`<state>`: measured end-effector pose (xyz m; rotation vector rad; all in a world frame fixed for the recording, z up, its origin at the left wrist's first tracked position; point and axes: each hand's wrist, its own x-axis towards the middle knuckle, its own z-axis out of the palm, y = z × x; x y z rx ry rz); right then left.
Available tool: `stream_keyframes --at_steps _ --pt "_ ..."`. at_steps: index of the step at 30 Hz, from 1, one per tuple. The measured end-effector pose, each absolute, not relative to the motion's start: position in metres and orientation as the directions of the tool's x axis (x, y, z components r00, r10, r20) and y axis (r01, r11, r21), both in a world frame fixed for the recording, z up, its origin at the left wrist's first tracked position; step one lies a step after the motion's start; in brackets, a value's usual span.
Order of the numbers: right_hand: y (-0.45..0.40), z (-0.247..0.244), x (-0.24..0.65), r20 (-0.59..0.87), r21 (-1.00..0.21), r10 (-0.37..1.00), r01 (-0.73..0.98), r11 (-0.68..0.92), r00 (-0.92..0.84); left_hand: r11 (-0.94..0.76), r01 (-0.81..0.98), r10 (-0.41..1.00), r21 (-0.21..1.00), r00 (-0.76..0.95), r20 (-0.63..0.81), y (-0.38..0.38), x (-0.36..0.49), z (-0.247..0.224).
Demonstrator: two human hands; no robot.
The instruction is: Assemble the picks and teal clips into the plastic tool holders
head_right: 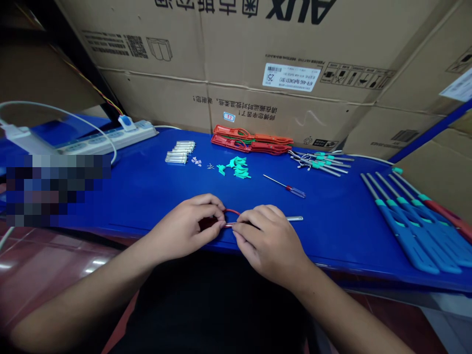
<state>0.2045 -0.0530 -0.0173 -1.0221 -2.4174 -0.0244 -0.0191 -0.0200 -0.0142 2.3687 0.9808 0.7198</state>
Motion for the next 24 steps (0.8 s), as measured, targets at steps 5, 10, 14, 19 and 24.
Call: stream_keyframes --at_steps 5,10,14,19,24 --pt "-0.0520 -0.0217 0.2051 0.491 -0.146 0.636 0.663 0.734 -0.595 -0.658 0.475 0.719 0.585 0.628 0.299 -0.0207 -0.0196 -0.0135" --pt "-0.0510 -0.0234 0.2062 0.501 -0.131 0.621 0.656 0.743 -0.603 -0.672 0.461 0.704 0.579 0.639 0.308 -0.0215 -0.0201 -0.0143" --pt "-0.0522 -0.0224 0.2069 0.497 -0.146 0.630 0.658 0.739 -0.597 -0.680 0.452 0.698 0.578 0.640 0.321 -0.0220 -0.0219 -0.0157" --pt "-0.0515 -0.0215 0.2057 0.463 -0.188 0.669 0.673 0.715 -0.581 -0.696 0.452 0.686 0.557 0.647 0.333 -0.0224 -0.0235 -0.0183" --pt "-0.0508 -0.0214 0.2064 0.444 -0.218 0.688 0.675 0.705 -0.575 -0.719 0.448 0.672 0.530 0.640 0.371 -0.0224 -0.0241 -0.0223"
